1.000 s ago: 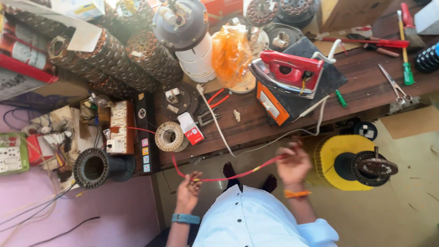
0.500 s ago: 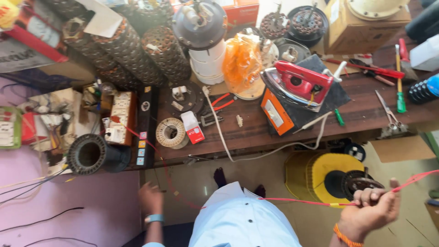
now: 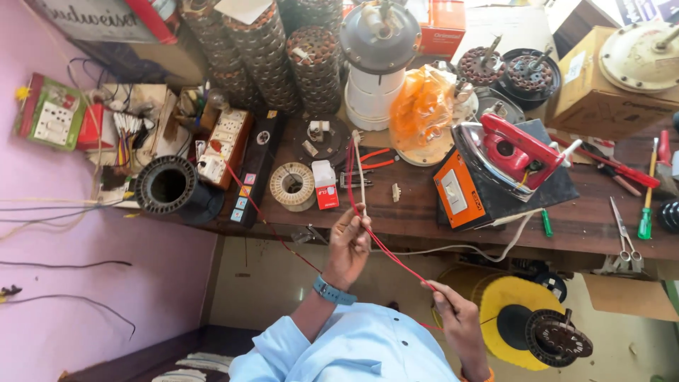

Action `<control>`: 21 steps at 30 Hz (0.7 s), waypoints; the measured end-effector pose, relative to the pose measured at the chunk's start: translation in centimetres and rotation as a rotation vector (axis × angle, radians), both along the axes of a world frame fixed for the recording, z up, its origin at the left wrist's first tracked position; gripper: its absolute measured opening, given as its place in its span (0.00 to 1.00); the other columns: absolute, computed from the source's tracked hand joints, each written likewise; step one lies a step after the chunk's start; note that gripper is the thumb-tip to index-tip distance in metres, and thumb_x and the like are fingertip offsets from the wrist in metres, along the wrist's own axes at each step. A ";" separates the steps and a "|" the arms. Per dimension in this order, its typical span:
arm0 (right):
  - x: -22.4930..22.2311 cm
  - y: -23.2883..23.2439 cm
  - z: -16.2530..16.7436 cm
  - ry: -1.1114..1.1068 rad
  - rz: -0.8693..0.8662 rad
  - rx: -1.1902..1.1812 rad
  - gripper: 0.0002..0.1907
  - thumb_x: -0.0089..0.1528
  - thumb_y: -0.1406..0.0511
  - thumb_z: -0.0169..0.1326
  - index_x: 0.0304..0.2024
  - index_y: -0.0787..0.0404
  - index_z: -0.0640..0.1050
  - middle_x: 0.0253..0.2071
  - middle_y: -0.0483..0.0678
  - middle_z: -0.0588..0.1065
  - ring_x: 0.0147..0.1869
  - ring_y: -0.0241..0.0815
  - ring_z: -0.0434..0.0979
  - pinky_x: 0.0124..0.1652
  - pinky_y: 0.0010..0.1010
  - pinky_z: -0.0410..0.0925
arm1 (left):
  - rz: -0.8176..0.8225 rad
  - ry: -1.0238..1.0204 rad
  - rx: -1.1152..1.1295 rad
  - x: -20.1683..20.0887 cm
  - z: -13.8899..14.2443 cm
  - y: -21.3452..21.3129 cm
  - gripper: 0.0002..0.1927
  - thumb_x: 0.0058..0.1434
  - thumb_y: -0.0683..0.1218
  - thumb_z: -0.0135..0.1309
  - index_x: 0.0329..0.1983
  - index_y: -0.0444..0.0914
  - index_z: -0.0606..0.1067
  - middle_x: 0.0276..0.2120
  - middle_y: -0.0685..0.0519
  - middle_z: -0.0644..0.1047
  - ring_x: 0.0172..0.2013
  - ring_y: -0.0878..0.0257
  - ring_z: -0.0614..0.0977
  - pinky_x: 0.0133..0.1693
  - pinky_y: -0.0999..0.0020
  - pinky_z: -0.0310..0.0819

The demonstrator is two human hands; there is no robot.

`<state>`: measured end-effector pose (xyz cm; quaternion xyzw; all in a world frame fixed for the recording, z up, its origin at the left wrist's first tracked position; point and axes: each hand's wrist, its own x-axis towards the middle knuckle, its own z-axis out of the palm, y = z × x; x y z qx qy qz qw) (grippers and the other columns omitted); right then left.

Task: The person repairs a red electric iron by opening its casing with a screwdriver, connecting internal wires to a terminal block, and testing the connection using a multimeter. The person then reassembles the casing and secures the screws.

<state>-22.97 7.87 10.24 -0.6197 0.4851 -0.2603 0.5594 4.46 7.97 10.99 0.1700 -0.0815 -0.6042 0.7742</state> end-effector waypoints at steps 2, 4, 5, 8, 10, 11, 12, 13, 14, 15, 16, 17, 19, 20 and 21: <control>-2.9 0.1 -3.0 -0.132 0.014 0.151 0.17 0.68 0.66 0.49 0.54 0.66 0.82 0.24 0.38 0.61 0.27 0.28 0.56 0.26 0.23 0.53 | 0.060 -0.103 0.074 0.7 -1.6 0.2 0.14 0.74 0.42 0.54 0.60 0.31 0.73 0.39 0.51 0.79 0.29 0.73 0.77 0.26 0.84 0.67; -6.2 -0.1 -5.0 -0.154 0.059 0.326 0.18 0.69 0.63 0.48 0.55 0.66 0.82 0.21 0.39 0.61 0.24 0.30 0.57 0.25 0.23 0.54 | 0.034 -0.191 0.129 0.5 -2.8 0.4 0.13 0.72 0.44 0.54 0.55 0.32 0.76 0.38 0.51 0.81 0.28 0.72 0.79 0.26 0.82 0.68; -7.4 -0.5 -5.6 -0.164 0.083 0.411 0.19 0.69 0.62 0.47 0.55 0.66 0.82 0.20 0.39 0.60 0.23 0.30 0.58 0.25 0.24 0.55 | 0.021 -0.235 0.155 0.2 -3.1 0.4 0.13 0.72 0.46 0.54 0.52 0.32 0.78 0.38 0.50 0.81 0.27 0.71 0.79 0.25 0.82 0.68; -9.4 -1.8 -5.1 -0.190 0.344 0.497 0.20 0.66 0.62 0.49 0.53 0.66 0.81 0.24 0.45 0.75 0.28 0.36 0.75 0.30 0.29 0.70 | -0.115 -0.226 0.187 -1.3 -3.4 0.4 0.14 0.72 0.49 0.55 0.48 0.33 0.79 0.35 0.52 0.82 0.26 0.71 0.79 0.25 0.81 0.69; -8.4 -2.6 -3.6 -0.086 0.375 0.386 0.19 0.65 0.62 0.51 0.53 0.66 0.81 0.28 0.45 0.77 0.31 0.34 0.75 0.32 0.28 0.70 | -0.181 -0.312 0.242 -2.9 -3.3 0.1 0.14 0.70 0.48 0.56 0.49 0.33 0.79 0.38 0.52 0.82 0.35 0.71 0.81 0.33 0.79 0.71; -7.1 -2.9 -2.7 -0.035 0.389 0.335 0.19 0.65 0.63 0.53 0.53 0.67 0.81 0.30 0.45 0.78 0.33 0.33 0.75 0.34 0.27 0.70 | -0.216 -0.354 0.274 -3.9 -3.2 0.1 0.13 0.70 0.48 0.57 0.50 0.33 0.79 0.40 0.52 0.83 0.39 0.72 0.82 0.36 0.79 0.72; -5.4 -3.2 -1.9 -0.091 0.303 0.317 0.19 0.65 0.63 0.52 0.54 0.67 0.81 0.32 0.46 0.79 0.33 0.32 0.75 0.34 0.26 0.70 | -0.236 -0.361 0.279 -4.9 -3.2 0.1 0.13 0.69 0.48 0.57 0.50 0.34 0.79 0.40 0.53 0.82 0.40 0.72 0.82 0.38 0.78 0.72; -3.3 -3.3 -1.2 -0.146 0.217 0.301 0.19 0.65 0.64 0.52 0.54 0.67 0.80 0.35 0.46 0.80 0.34 0.31 0.74 0.34 0.25 0.70 | -0.255 -0.367 0.287 -6.1 -3.3 0.0 0.13 0.68 0.48 0.58 0.51 0.35 0.79 0.41 0.55 0.82 0.41 0.71 0.83 0.40 0.78 0.73; -1.2 -3.4 -0.5 -0.152 0.135 0.272 0.17 0.64 0.65 0.54 0.53 0.68 0.80 0.34 0.45 0.79 0.31 0.31 0.72 0.31 0.25 0.67 | -0.272 -0.366 0.301 -7.3 -3.3 0.0 0.13 0.67 0.47 0.58 0.51 0.35 0.79 0.42 0.56 0.82 0.43 0.71 0.83 0.42 0.77 0.73; 0.4 -3.4 0.2 -0.152 0.058 0.244 0.16 0.64 0.67 0.56 0.52 0.69 0.80 0.32 0.44 0.78 0.28 0.31 0.70 0.28 0.24 0.65 | -0.272 -0.380 0.282 -8.3 -3.5 0.0 0.13 0.68 0.47 0.58 0.51 0.34 0.80 0.42 0.55 0.81 0.42 0.71 0.81 0.41 0.76 0.72; 1.7 -3.1 0.9 -0.106 -0.021 0.142 0.13 0.66 0.67 0.58 0.48 0.70 0.81 0.30 0.44 0.75 0.29 0.30 0.67 0.28 0.23 0.62 | -0.262 -0.391 0.263 -9.2 -3.7 0.0 0.13 0.69 0.46 0.59 0.52 0.33 0.80 0.42 0.54 0.81 0.41 0.70 0.80 0.41 0.75 0.71; 2.8 -2.9 1.4 -0.061 -0.092 0.040 0.11 0.68 0.67 0.60 0.45 0.72 0.82 0.28 0.44 0.71 0.29 0.28 0.64 0.29 0.22 0.59 | -0.244 -0.402 0.247 -9.8 -3.9 -0.2 0.13 0.70 0.45 0.59 0.52 0.32 0.81 0.42 0.54 0.81 0.40 0.69 0.78 0.40 0.73 0.70; 4.0 -2.5 2.1 -0.179 -0.183 0.033 0.09 0.68 0.67 0.57 0.45 0.69 0.81 0.30 0.41 0.74 0.29 0.26 0.65 0.28 0.20 0.59 | -0.040 -0.661 0.160 -10.3 -4.3 -0.6 0.12 0.68 0.45 0.59 0.48 0.32 0.81 0.49 0.56 0.80 0.49 0.71 0.80 0.52 0.74 0.74; 4.4 -2.2 2.2 -0.240 -0.229 0.033 0.09 0.69 0.67 0.56 0.46 0.67 0.81 0.31 0.40 0.76 0.28 0.25 0.65 0.28 0.18 0.59 | -0.016 -0.679 0.201 -10.3 -4.5 -0.7 0.12 0.67 0.45 0.59 0.47 0.32 0.81 0.48 0.55 0.80 0.49 0.69 0.80 0.52 0.73 0.74; 5.0 -2.1 2.1 -0.303 -0.269 0.061 0.08 0.69 0.67 0.56 0.45 0.66 0.81 0.31 0.41 0.76 0.27 0.25 0.65 0.27 0.19 0.59 | 0.009 -0.701 0.240 -10.3 -4.7 -1.0 0.12 0.66 0.44 0.60 0.47 0.31 0.82 0.47 0.54 0.81 0.49 0.68 0.80 0.52 0.71 0.74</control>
